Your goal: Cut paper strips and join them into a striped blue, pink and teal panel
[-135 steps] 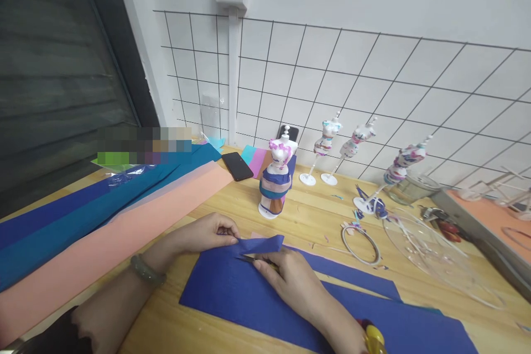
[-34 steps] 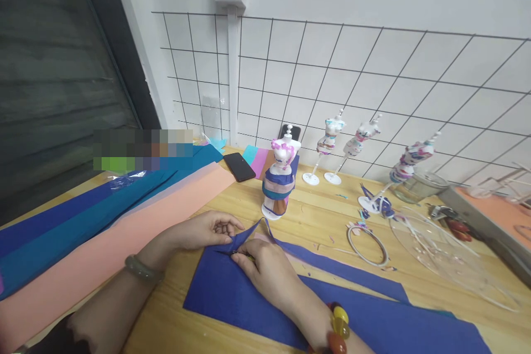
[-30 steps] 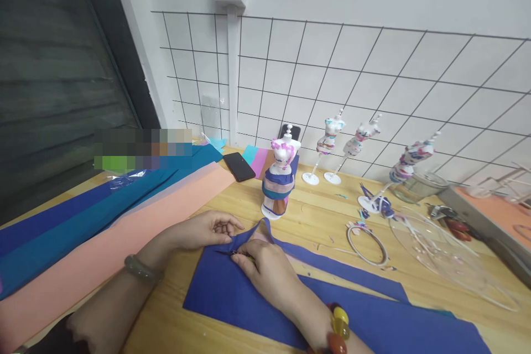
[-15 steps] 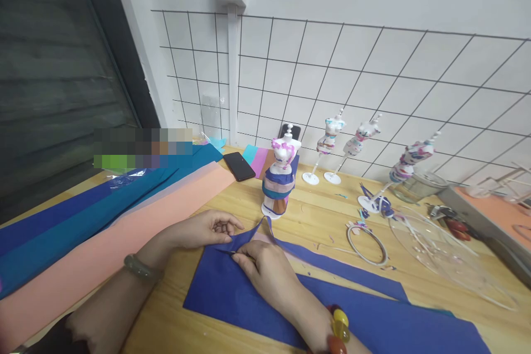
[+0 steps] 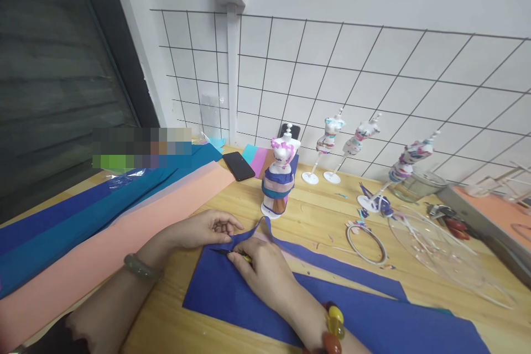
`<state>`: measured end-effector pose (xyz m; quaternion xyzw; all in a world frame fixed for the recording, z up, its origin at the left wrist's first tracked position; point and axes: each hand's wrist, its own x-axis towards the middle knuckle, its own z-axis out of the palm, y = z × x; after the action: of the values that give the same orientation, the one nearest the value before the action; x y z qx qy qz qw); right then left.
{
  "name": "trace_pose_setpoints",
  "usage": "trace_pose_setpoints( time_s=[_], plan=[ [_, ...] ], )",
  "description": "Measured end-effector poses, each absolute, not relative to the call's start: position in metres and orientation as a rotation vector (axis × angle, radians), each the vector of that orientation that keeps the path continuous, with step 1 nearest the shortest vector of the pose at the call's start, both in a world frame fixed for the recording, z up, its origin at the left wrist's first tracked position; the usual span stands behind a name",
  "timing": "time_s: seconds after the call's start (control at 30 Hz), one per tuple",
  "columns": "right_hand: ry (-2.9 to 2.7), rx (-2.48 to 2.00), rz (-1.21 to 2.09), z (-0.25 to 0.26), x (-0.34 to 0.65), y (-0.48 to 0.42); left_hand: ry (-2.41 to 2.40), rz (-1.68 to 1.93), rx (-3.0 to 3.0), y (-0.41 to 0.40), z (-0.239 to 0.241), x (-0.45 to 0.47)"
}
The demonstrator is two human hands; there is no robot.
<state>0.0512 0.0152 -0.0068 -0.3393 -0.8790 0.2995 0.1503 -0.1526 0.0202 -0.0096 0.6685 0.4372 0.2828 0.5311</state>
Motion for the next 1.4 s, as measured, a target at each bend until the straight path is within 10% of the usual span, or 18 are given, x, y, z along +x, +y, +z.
trace_pose_setpoints(
  time_s=[1.4],
  plan=[
    [-2.507, -1.017, 0.801, -0.016, 0.038, 0.01, 1.033, 0.675, 1.586, 0.024, -0.015, -0.154]
  ],
)
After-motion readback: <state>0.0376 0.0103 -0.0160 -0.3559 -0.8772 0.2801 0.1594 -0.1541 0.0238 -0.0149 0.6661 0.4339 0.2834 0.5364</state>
